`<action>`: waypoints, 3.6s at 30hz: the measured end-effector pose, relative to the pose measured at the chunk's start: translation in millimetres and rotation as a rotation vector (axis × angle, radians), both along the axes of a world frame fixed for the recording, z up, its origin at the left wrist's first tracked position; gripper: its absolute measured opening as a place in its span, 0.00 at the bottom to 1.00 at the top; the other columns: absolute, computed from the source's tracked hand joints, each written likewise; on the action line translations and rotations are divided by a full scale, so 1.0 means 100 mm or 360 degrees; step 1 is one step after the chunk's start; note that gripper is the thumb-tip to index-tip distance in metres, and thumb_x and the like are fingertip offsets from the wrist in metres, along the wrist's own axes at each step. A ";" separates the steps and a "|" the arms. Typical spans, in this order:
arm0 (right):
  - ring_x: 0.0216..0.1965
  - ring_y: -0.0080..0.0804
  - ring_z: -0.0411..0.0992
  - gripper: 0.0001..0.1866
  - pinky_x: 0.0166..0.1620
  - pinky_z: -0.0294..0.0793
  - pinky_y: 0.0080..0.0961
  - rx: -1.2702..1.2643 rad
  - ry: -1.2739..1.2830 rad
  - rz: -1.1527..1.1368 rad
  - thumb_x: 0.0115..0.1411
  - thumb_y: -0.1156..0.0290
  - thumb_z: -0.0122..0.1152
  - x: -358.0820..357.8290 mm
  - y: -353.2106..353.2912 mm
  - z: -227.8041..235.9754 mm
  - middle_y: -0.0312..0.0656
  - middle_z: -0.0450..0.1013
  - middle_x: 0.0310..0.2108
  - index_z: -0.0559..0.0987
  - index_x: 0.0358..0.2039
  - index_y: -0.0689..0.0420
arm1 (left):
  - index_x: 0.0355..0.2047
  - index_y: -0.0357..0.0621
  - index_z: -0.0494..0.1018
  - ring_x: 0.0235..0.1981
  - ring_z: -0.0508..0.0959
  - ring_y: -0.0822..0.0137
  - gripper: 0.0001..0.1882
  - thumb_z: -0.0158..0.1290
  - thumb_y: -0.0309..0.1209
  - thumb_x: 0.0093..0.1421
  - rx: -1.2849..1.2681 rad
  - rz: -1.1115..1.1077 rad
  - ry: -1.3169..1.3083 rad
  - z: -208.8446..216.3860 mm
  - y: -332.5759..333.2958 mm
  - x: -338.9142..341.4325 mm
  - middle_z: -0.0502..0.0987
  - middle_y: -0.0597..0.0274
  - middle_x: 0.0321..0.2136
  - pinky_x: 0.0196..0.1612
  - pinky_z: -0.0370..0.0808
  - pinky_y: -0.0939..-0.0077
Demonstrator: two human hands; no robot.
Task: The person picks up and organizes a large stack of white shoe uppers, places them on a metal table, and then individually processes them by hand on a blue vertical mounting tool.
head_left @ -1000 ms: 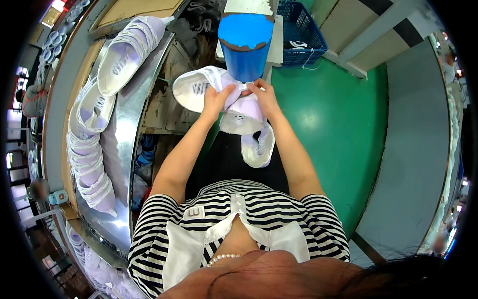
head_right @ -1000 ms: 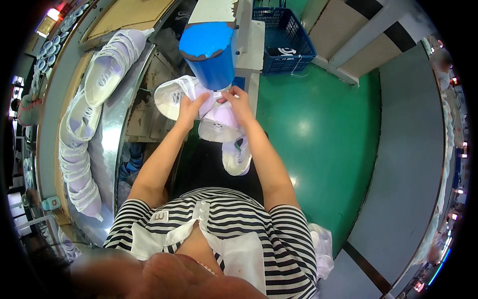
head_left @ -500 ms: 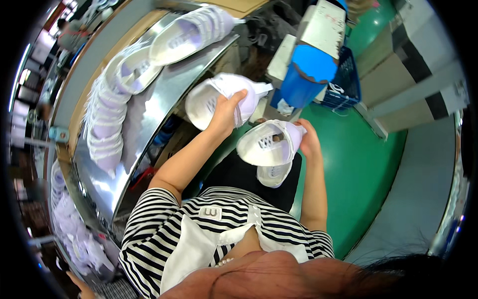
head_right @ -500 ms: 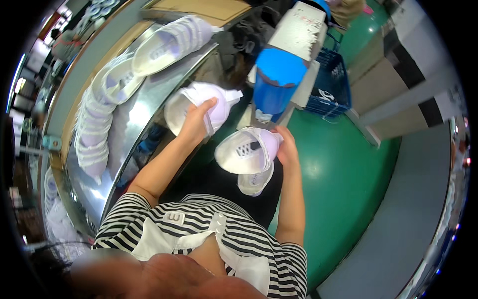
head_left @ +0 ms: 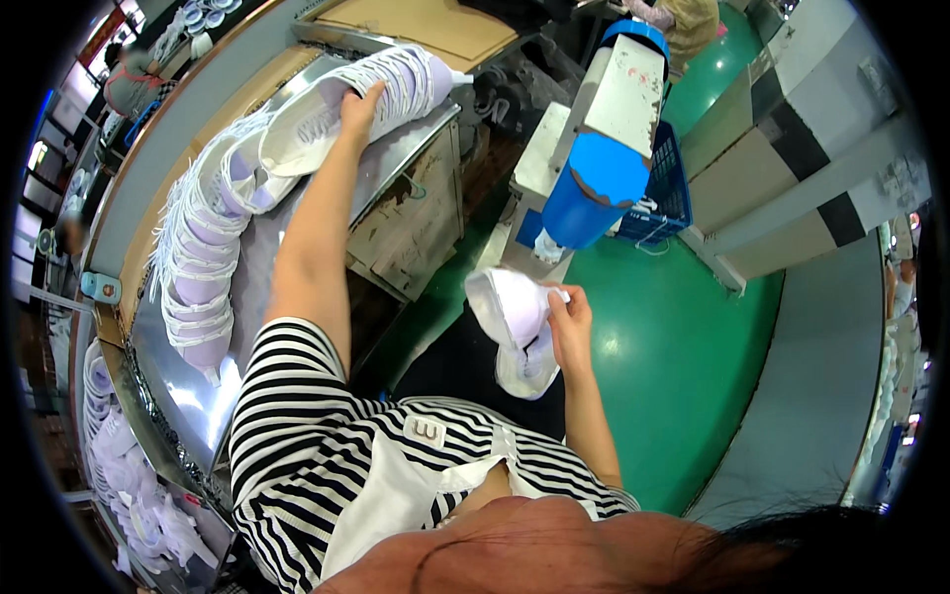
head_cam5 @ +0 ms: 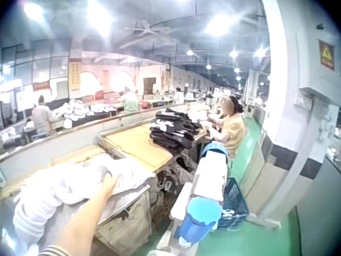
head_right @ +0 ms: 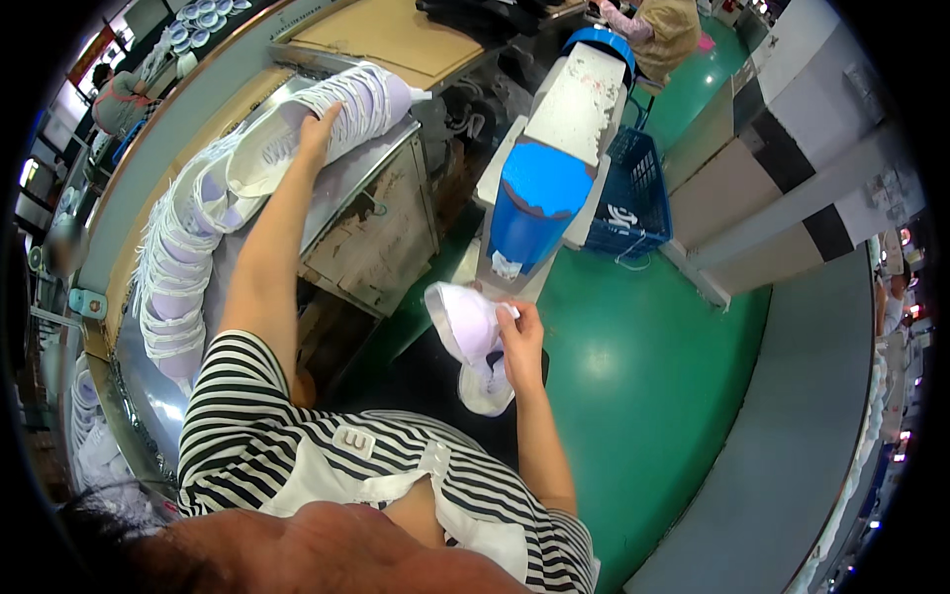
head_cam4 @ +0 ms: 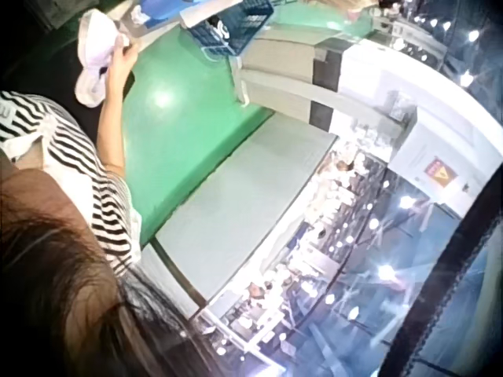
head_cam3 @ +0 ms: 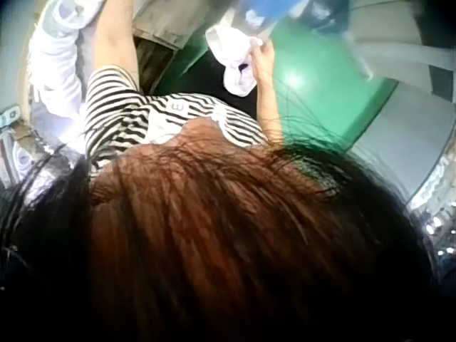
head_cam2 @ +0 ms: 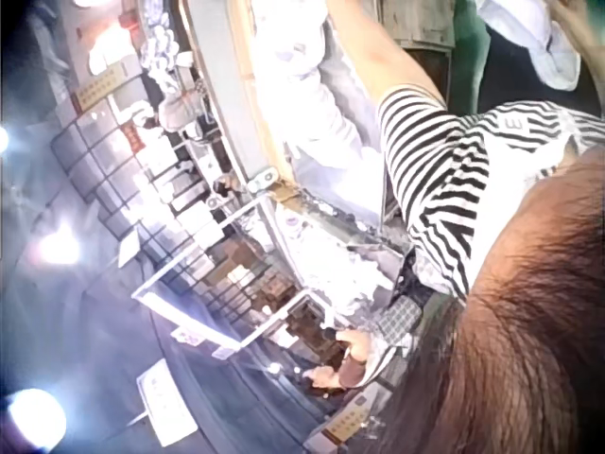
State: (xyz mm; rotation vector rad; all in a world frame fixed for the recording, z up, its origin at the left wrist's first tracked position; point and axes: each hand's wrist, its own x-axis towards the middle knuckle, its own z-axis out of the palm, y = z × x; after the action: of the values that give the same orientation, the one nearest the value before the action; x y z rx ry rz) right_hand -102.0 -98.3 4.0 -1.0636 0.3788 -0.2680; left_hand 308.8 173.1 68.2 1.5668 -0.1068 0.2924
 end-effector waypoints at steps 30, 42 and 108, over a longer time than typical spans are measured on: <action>0.20 0.25 0.69 0.06 0.24 0.71 0.20 0.0404 0.0166 -0.0114 0.59 0.72 0.55 1.05 -0.62 -0.61 0.37 0.68 0.21 0.69 0.27 0.58 | 0.43 0.34 0.69 0.37 0.77 0.57 0.14 0.43 0.31 0.62 -0.1066 -0.1087 0.1838 -0.86 -2.01 -2.28 0.77 0.53 0.36 0.43 0.74 0.64; 0.51 0.41 0.69 0.46 0.52 0.69 0.32 -0.1916 0.0749 0.1879 0.34 0.49 0.73 0.67 -0.84 -2.44 0.54 0.69 0.50 0.70 0.54 0.57 | 0.44 0.39 0.69 0.39 0.76 0.68 0.14 0.52 0.28 0.58 -0.0717 -0.0757 0.1328 -0.58 -1.50 -2.86 0.75 0.62 0.38 0.43 0.72 0.72; 0.28 0.29 0.72 0.07 0.34 0.72 0.25 0.0134 0.0181 0.0095 0.55 0.73 0.60 0.76 -0.52 -0.46 0.45 0.75 0.27 0.70 0.26 0.58 | 0.44 0.35 0.71 0.38 0.76 0.67 0.17 0.48 0.35 0.61 0.0014 -0.1231 0.0942 -0.88 -1.72 -2.46 0.76 0.59 0.38 0.41 0.72 0.73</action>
State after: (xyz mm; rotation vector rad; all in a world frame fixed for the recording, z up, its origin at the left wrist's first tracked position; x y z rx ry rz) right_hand -25.9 -150.7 -42.0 -1.0079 0.4556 -0.1372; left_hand 62.4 1.1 -20.0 1.4469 -0.2375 -0.7724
